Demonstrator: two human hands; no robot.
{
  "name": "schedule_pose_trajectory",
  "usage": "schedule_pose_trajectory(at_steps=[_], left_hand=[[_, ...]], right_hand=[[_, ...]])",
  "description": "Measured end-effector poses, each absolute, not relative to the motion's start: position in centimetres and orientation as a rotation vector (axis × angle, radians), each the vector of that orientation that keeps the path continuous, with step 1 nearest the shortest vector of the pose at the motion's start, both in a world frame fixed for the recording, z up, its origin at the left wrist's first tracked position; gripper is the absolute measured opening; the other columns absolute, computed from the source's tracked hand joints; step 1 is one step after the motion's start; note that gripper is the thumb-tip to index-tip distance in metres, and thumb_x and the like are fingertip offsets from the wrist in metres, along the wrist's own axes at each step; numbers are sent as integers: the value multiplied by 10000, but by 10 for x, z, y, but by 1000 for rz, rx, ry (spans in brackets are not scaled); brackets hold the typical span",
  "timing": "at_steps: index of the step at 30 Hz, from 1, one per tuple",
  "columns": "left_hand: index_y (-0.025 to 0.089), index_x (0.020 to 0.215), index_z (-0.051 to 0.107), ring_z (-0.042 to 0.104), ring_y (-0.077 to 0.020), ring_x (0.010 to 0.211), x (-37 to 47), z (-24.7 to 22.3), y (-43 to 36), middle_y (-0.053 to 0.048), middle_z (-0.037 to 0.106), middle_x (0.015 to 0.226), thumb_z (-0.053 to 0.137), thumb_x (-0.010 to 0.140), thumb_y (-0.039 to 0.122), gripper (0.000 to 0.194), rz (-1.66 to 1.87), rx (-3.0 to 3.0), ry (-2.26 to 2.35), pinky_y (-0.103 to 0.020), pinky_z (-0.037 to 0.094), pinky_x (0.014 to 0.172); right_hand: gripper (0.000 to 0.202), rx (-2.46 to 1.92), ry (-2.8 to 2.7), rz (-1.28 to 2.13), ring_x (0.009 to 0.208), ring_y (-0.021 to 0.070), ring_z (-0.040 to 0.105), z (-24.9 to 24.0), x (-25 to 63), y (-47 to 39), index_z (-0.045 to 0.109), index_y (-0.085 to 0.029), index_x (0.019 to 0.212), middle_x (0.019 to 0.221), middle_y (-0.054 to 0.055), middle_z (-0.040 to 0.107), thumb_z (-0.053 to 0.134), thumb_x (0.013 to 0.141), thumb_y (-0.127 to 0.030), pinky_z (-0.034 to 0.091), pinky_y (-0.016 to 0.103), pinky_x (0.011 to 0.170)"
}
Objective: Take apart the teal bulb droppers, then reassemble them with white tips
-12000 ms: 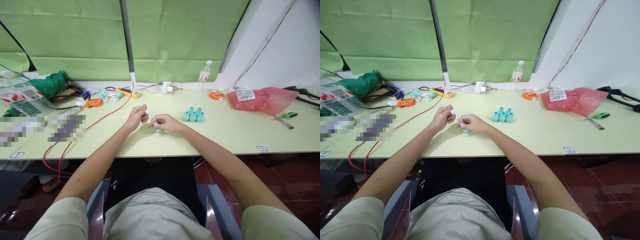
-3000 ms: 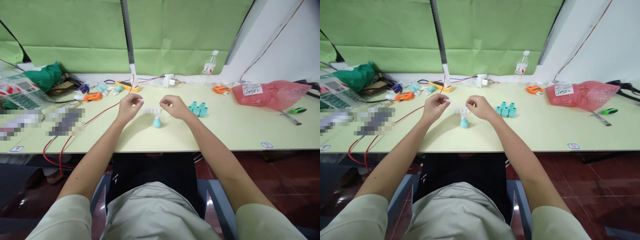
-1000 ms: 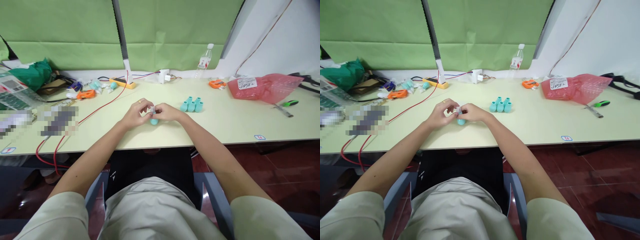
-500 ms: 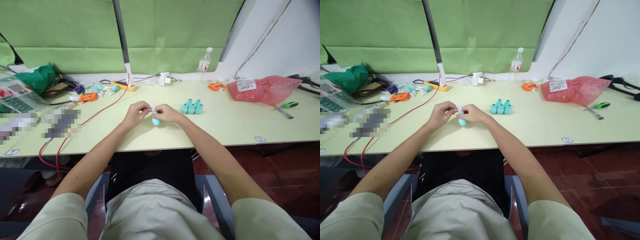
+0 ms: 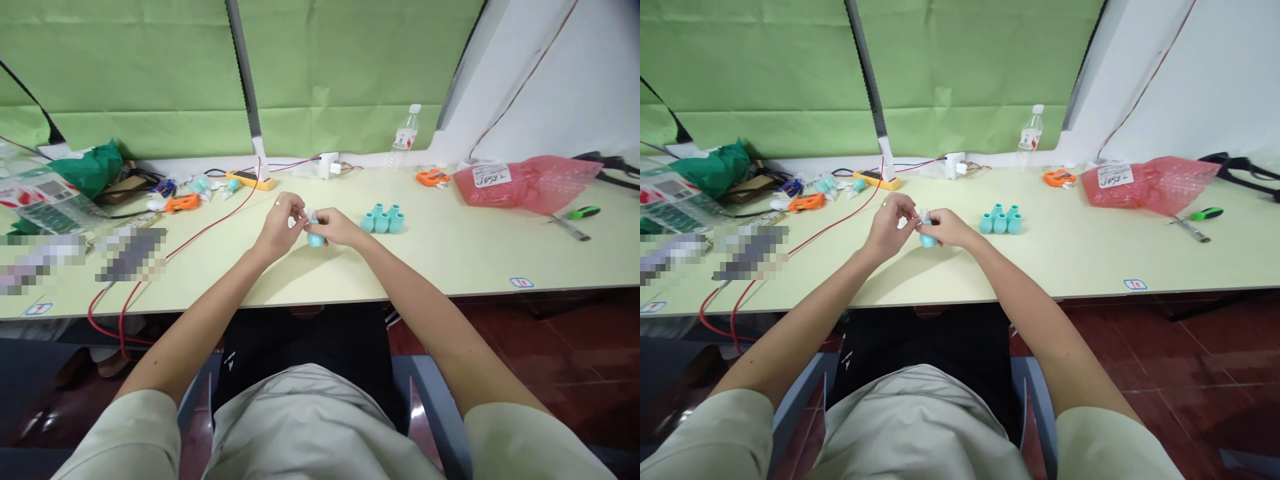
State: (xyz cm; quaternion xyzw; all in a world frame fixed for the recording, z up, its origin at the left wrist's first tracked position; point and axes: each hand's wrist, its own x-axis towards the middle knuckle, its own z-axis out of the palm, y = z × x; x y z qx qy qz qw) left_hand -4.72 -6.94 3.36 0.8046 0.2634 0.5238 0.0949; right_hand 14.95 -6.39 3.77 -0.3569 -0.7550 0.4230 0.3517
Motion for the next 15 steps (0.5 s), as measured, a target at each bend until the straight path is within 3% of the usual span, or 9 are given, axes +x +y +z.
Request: schedule_pose_trajectory(at_steps=[7,15], left_hand=[[234,1019,528,663,-156,873,-43,30,-74,-27,634,1005,647,894,108,214,1535,2376,939,-343,569,823],[228,922,519,628,-147,802,-45,28,-80,-3,634,900,634,864,135,160,1453,2286,884,-325,536,767]], right_hand=[[225,-984,-2003,994,519,111,537,37,154,-66,630,-180,766,634,-32,560,690,844,-383,433,244,495],[180,-1017,-2057,1036,534,123,529,36,153,-69,605,-193,754,652,-31,548,674,812,-350,420,258,488]])
